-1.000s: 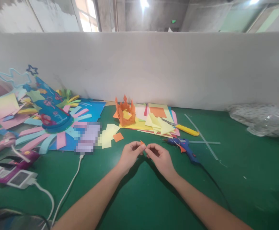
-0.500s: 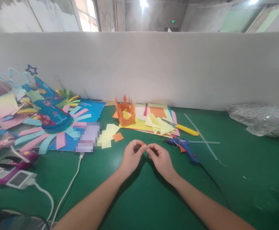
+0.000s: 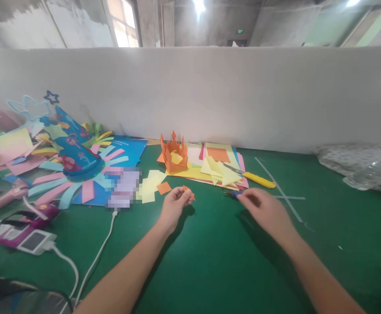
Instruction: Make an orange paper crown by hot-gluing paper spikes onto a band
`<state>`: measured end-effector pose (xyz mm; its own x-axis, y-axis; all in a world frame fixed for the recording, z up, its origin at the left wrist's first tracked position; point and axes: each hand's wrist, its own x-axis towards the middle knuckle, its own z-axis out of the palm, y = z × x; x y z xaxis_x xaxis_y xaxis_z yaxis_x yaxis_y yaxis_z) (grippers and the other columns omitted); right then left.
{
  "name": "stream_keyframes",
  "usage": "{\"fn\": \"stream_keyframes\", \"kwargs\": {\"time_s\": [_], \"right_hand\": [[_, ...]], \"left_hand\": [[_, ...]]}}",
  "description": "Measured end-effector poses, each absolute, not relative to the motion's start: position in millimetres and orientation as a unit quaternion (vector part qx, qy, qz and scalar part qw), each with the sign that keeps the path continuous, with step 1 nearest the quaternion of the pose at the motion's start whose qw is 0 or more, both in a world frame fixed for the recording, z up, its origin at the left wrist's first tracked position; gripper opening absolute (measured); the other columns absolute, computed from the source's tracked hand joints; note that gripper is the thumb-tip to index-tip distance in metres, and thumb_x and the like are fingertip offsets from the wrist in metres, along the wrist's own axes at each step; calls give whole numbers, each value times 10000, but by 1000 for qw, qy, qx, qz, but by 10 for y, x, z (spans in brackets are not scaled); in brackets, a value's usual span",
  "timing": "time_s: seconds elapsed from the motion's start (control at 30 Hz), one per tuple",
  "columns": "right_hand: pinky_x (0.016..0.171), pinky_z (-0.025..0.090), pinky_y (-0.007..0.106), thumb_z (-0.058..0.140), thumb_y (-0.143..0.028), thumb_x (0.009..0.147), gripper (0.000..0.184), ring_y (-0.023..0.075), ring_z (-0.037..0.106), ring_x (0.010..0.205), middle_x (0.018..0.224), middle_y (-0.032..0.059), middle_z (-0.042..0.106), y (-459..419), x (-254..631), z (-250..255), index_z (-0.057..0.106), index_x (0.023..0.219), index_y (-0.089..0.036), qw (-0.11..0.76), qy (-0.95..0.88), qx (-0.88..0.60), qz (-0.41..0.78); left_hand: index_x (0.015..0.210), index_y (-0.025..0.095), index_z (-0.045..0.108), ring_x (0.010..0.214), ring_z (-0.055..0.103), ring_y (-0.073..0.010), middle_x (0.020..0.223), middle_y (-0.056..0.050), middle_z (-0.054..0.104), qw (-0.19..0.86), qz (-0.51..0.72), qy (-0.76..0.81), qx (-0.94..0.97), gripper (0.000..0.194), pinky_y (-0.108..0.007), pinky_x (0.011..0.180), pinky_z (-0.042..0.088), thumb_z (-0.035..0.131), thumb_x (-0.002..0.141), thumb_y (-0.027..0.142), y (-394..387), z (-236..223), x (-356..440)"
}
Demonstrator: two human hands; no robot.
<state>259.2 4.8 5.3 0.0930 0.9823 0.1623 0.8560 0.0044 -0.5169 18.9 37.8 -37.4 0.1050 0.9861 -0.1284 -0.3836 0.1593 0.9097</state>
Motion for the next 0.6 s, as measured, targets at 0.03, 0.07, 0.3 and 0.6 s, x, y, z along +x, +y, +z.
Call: {"fn": "stream_keyframes", "kwargs": {"time_s": [0.03,0.07,0.3,0.6], "right_hand": [[550,388,290,484,-517,783,334,206,579,647,760,59,648,40,2757,66,580,752,-199,221,-635,-733,105],[525,376,288,479,-553,767,372,207,575,613,722,64,642,31,2906,59,575,740,-195,187,-614,-760,100],[558,409,289,577,-499,660,388,236,611,693,821,82,669,23,3209,-191,595,878,-179,99,-605,-769,184],[630,438,288,564,-294,676,278,200,592,719,801,41,649,-60,2994,-93,590,932,-187,262,-552,-682,403]], "left_hand": [[763,137,575,612,532,-70,710,-6,613,651,525,405,369,294,-217,657,440,718,659,372,379,-374,185],[777,135,581,615,538,-73,715,-10,618,657,519,405,367,303,-221,660,445,728,649,367,377,-375,185],[850,117,645,637,571,-87,738,-37,645,656,499,426,374,351,-257,702,472,746,626,369,377,-376,178],[823,119,676,649,591,-104,711,-45,651,648,500,445,364,372,-263,715,499,729,626,430,481,-343,61]]}}
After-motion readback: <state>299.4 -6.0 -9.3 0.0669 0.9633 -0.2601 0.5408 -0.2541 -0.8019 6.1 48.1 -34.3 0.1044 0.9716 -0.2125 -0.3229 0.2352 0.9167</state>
